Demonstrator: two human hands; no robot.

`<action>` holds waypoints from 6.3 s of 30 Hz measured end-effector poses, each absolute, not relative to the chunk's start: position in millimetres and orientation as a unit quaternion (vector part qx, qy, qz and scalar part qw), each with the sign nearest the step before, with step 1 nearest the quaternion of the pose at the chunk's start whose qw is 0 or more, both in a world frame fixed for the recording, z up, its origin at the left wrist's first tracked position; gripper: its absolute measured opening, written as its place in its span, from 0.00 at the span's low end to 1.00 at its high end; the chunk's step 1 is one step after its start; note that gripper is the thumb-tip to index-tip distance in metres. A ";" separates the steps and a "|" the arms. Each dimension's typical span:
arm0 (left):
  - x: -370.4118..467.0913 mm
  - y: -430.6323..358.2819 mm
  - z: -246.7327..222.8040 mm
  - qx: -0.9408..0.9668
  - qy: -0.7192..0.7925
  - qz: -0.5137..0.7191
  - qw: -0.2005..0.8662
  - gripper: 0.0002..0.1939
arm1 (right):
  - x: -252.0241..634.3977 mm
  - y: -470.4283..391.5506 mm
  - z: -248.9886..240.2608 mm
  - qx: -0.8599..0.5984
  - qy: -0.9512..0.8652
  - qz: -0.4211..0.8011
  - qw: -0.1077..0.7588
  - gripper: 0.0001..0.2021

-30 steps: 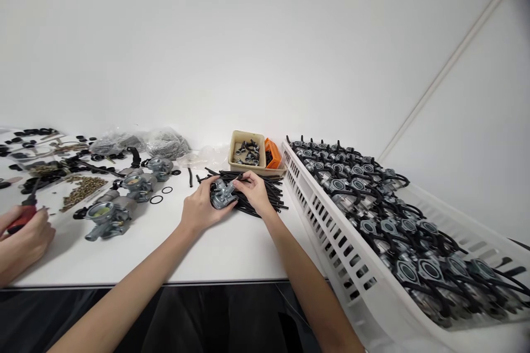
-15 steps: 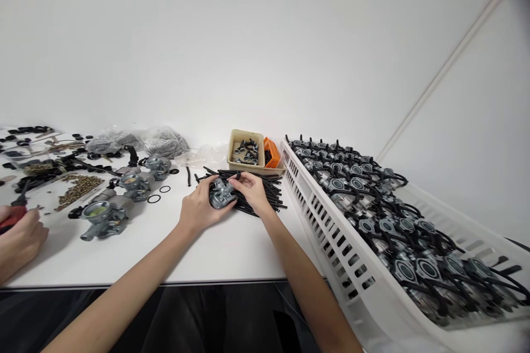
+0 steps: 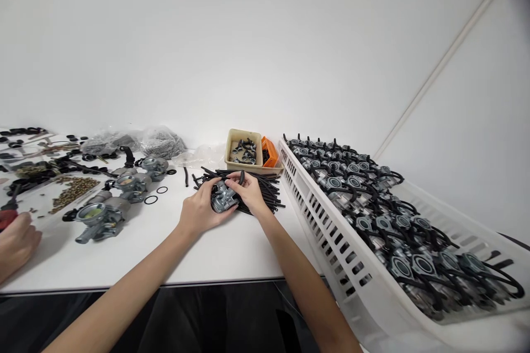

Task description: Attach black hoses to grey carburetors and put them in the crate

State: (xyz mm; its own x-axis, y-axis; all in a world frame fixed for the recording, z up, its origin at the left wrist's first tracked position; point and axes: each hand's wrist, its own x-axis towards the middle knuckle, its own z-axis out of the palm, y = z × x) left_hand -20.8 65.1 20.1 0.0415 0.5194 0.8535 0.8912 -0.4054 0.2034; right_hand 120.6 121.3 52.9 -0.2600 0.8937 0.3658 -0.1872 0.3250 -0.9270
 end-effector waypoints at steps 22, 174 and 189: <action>-23.7 61.6 26.1 -0.648 -0.551 -0.510 0.129 0.38 | 132.3 121.7 53.1 -0.137 -0.536 0.711 0.433 0.13; -27.5 65.0 26.0 -0.671 -0.473 -0.549 -0.160 0.38 | 128.8 126.9 50.0 -0.284 -0.640 0.443 0.561 0.06; -27.8 65.8 26.4 -0.665 -0.468 -0.554 -0.176 0.38 | 131.5 124.4 53.5 -0.270 -0.635 0.478 0.544 0.13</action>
